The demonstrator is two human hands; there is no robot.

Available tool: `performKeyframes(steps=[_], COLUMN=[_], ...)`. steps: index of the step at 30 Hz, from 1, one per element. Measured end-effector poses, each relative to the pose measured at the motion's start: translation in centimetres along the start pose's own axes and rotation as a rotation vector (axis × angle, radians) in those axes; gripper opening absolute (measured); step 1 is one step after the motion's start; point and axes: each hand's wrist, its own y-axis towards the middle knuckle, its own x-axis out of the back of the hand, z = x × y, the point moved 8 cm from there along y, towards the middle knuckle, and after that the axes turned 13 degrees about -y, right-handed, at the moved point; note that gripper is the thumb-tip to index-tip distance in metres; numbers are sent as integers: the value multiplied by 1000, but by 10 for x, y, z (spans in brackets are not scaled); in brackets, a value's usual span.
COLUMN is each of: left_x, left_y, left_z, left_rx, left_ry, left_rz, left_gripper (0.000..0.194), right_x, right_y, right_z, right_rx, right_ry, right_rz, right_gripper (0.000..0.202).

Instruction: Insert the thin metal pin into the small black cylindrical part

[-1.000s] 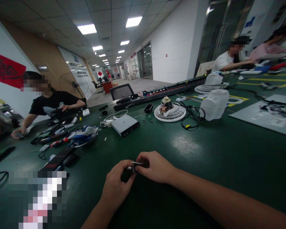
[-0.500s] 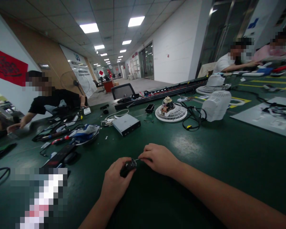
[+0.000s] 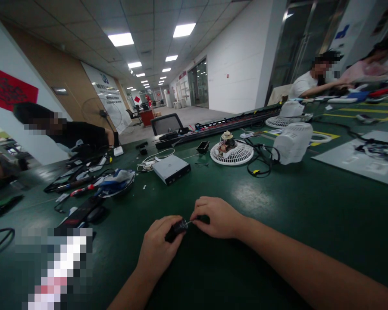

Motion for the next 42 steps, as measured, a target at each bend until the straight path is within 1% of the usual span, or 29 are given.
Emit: performKeyframes(steps=[4,8,10,13,16,18,19,21,23,24,25,27,28,31,32,34,38,40,42], left_x=[-2,-1,-2,-1,3,8,10,12,12,12,11,11,10,7,6,4,2,3,3], left_y=[0,0,0,1,2,0,0,-2,-2,-2,-2,-2,-1,-1,-1,-2,-2,-2,-2], left_z=[-5,-8,-9,-4,7,14,17,21,24,25,25,25,24,20,17,11,0,-4,-6], left_rx=[-22,-12,-17,24,136,202,227,263,286,292,293,287,281,256,240,192,90,66,50], left_ry=[6,-12,-19,2,33,47,53,60,66,68,69,58,43,-23,-42,-64,-54,-52,-61], left_rz=[27,31,29,13,-36,-76,-92,-105,-104,-102,-100,-97,-94,-80,-73,-49,-17,-13,-7], left_gripper=[30,28,28,28,27,27,27,27,28,28,28,28,29,42,45,47,38,33,31], right_x=[-1,-4,-4,-5,-3,0,0,-5,-13,-18,-22,-27,-27,-27,-27,-24,-13,-9,-6], right_y=[0,0,0,0,-1,-2,-2,-2,-2,-2,-2,-2,-2,-2,-1,2,5,5,4], right_z=[-2,3,4,-1,-12,-17,-17,-13,-7,-4,-4,-7,-10,-17,-17,-14,-3,0,1], right_rx=[-44,3,-11,-98,-246,-327,-342,-314,-260,-242,-241,-281,-318,-397,-396,-342,-193,-167,-173], right_ry=[-53,-11,-11,-103,-172,-122,-68,39,86,91,105,178,241,474,545,628,582,524,468], right_rz=[12,57,62,95,121,118,118,143,183,204,219,216,201,149,139,110,15,-14,-22], right_gripper=[17,16,17,18,20,20,20,26,35,36,32,22,21,25,25,26,25,23,21])
